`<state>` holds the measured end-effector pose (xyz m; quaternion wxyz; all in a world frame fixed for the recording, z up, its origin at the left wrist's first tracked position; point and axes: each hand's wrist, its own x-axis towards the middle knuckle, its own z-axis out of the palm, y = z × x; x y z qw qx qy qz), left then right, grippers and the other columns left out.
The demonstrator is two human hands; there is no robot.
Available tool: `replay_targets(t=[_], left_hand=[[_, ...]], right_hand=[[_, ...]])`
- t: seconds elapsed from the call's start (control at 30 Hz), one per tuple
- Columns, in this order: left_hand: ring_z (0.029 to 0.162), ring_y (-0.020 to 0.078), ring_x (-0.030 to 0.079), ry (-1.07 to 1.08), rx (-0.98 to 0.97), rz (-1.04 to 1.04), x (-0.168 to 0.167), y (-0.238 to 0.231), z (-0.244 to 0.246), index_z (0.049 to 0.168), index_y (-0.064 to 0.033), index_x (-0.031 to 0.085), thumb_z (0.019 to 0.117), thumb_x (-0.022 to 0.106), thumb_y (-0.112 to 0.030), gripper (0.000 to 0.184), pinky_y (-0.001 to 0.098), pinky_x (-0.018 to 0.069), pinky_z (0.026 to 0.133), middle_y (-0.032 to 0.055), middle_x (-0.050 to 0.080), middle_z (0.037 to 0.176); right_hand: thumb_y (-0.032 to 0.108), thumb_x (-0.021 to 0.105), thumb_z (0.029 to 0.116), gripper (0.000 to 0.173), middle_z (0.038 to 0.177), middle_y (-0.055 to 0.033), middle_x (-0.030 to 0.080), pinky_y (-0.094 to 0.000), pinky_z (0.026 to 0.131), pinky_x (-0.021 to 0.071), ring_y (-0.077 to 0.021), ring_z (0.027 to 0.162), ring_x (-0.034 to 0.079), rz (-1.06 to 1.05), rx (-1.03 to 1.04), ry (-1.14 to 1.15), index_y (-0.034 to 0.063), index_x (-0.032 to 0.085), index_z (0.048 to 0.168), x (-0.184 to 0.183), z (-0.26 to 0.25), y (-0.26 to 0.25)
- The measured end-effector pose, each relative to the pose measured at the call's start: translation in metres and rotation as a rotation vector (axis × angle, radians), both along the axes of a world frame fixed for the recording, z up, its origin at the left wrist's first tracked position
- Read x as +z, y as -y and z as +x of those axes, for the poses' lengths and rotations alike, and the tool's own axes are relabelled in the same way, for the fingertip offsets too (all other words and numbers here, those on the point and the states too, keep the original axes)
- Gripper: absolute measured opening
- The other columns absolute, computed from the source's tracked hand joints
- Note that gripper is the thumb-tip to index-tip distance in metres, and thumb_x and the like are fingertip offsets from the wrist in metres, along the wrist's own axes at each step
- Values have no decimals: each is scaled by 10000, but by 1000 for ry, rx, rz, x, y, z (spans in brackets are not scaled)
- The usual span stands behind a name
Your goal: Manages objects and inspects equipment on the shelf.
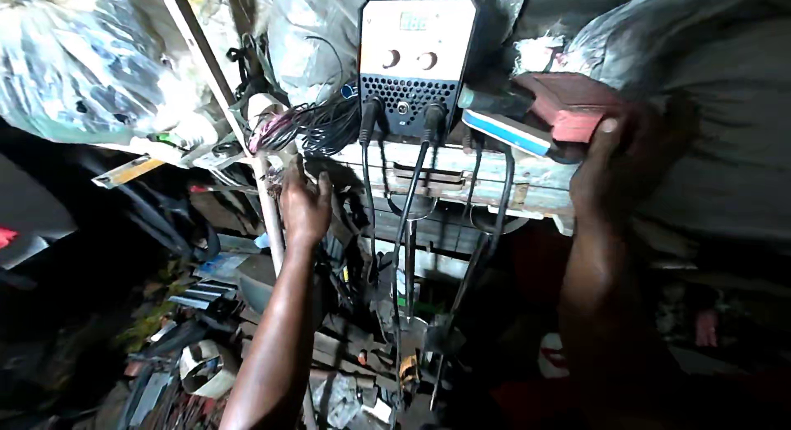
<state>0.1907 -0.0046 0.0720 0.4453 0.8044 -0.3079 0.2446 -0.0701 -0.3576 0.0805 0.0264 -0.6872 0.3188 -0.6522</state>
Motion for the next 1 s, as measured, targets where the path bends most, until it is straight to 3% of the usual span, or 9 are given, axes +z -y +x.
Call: replay_targets(t=[0.1, 0.2, 0.37, 0.53, 0.63, 0.83, 1.0], left_hand=[[1445, 346, 439, -32, 19, 23, -8, 17, 8, 1600, 7, 247, 1014, 570, -493, 836, 510, 367, 1188, 258, 391, 1579], [1550, 323, 252, -15, 50, 58, -17, 31, 14, 1612, -30, 262, 964, 560, -643, 940, 511, 295, 1232, 197, 173, 1694], [1581, 384, 75, 98, 86, 66, -29, 48, 18, 1612, 9, 229, 951, 562, -649, 990, 521, 141, 1284, 255, 62, 1696], [1574, 418, 72, 120, 118, 73, -28, 53, 17, 1597, 42, 245, 971, 515, -655, 976, 553, 73, 1281, 300, 114, 1673], [1579, 400, 64, 127, 92, 45, -27, 56, 17, 1600, 26, 253, 981, 508, -647, 949, 549, 56, 1285, 277, 101, 1685], [1581, 397, 45, 158, 75, 23, -31, 60, 21, 1587, 76, 227, 974, 525, -625, 978, 541, 27, 1284, 296, 84, 1680], [1581, 398, 43, 183, 119, -9, -19, 69, 19, 1605, 61, 179, 963, 514, -671, 1029, 560, 9, 1273, 284, 70, 1685]], right_hand=[[447, 380, 1103, 506, 1573, -236, 418, -450, 1233, 289, -354, 1483, 371, 31, -31, -56, 116, 618, 1402, 3, 0, 2], [371, 376, 1110, 468, 1550, -226, 457, -438, 1230, 305, -335, 1475, 399, 43, 9, -77, 106, 604, 1421, 7, -2, -1], [330, 341, 1116, 478, 1515, -244, 496, -479, 1226, 309, -363, 1449, 432, -9, 47, -140, 63, 618, 1400, 13, -6, 0], [366, 295, 1123, 523, 1573, -197, 454, -454, 1251, 283, -321, 1492, 389, 43, 28, -196, 76, 570, 1461, 17, -10, 11], [361, 277, 1125, 531, 1489, -208, 541, -460, 1220, 328, -323, 1440, 458, -15, 27, -188, 49, 598, 1409, 24, -10, 11], [344, 273, 1125, 527, 1464, -206, 564, -431, 1200, 344, -303, 1406, 498, 28, -3, -174, 47, 577, 1436, 36, -11, 7], [366, 290, 1097, 534, 1441, -173, 590, -431, 1177, 373, -267, 1364, 537, 118, -37, -169, 84, 565, 1458, 52, -11, 15]])
